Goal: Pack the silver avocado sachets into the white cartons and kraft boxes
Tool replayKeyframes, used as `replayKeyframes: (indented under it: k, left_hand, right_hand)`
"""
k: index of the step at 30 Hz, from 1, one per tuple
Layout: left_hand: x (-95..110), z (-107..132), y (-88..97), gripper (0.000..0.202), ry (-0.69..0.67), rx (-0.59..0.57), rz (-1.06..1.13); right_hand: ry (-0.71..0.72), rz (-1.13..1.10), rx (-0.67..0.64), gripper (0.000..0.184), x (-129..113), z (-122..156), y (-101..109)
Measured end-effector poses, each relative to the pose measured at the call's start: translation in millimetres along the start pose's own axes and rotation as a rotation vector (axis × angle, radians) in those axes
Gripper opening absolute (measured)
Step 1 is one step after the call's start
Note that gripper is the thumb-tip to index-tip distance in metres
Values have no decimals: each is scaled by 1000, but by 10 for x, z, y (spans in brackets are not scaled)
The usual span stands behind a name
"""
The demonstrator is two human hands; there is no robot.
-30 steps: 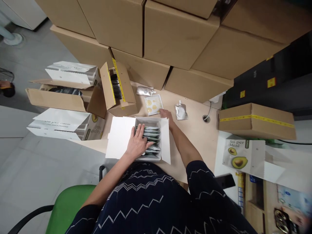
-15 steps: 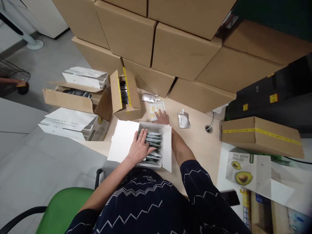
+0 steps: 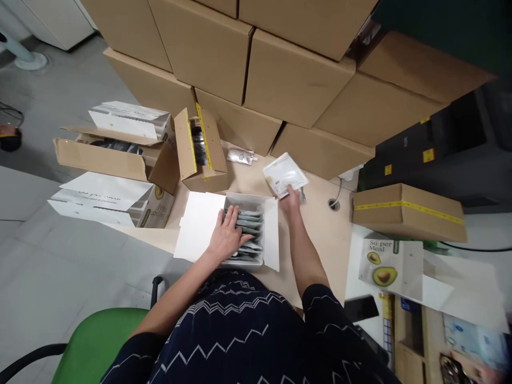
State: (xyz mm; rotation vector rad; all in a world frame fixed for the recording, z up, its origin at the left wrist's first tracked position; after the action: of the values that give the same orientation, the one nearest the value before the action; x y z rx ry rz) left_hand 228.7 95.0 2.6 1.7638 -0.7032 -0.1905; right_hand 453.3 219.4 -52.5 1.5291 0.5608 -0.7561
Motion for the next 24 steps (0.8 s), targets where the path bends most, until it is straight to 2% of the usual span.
replayKeyframes:
  k: [3,5,7,10,12,14,15,17,19,21,24]
  left_hand:
    - [-3,-4,-8,43,-5,11,8]
    - [-9,-2,-21,45,-2,10,18]
    - [-21,0,-34,47,12,9,41]
    - [-35,-2,-39,45,34,20,83]
    - [-38,-4,-32,42,37,31,96]
    - [-36,-5,-16,42,30,39,92]
    - [-34,-5,-7,42,27,42,89]
    - [-33,-4,9,44,23,43,84]
    - [-34,-2,18,44,24,39,82]
    - [-36,0,20,43,25,36,80]
    - [-40,2,14,46,22,35,66]
  right_hand:
    - [-244,-459,386,49,220,246,582]
    - [-308,-712,534,50,208,456,941]
    - [-244,-757,514,49,-44,638,1231]
    - [-28,-606,369,39,-735,865,1477]
    - [145,-380,182,27,-1252,967,1407]
    - [290,-62,-36,21,-1645,1018,1155]
    - [335,117,-128,23,-1761,1016,996]
    - [374,455,-237,29,-1859,948,692]
    - [374,685,-312,34,-1852,837,420]
    - [378,782,-382,38,-1815,721,186]
    - [395,803,-500,40,-1730,555,-96]
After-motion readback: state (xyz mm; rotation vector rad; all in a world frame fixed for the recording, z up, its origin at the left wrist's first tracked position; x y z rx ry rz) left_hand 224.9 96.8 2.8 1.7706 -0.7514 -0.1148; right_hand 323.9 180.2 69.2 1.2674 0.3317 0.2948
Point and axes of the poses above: each hand's wrist, its own z-axis away from the middle knuckle, its own y-axis out of the back of the hand, x = y × z, the point moved 6 cm from there along -z, towards the middle knuckle, and after that the axes turned 15 degrees about x, right-handed, at the moved point
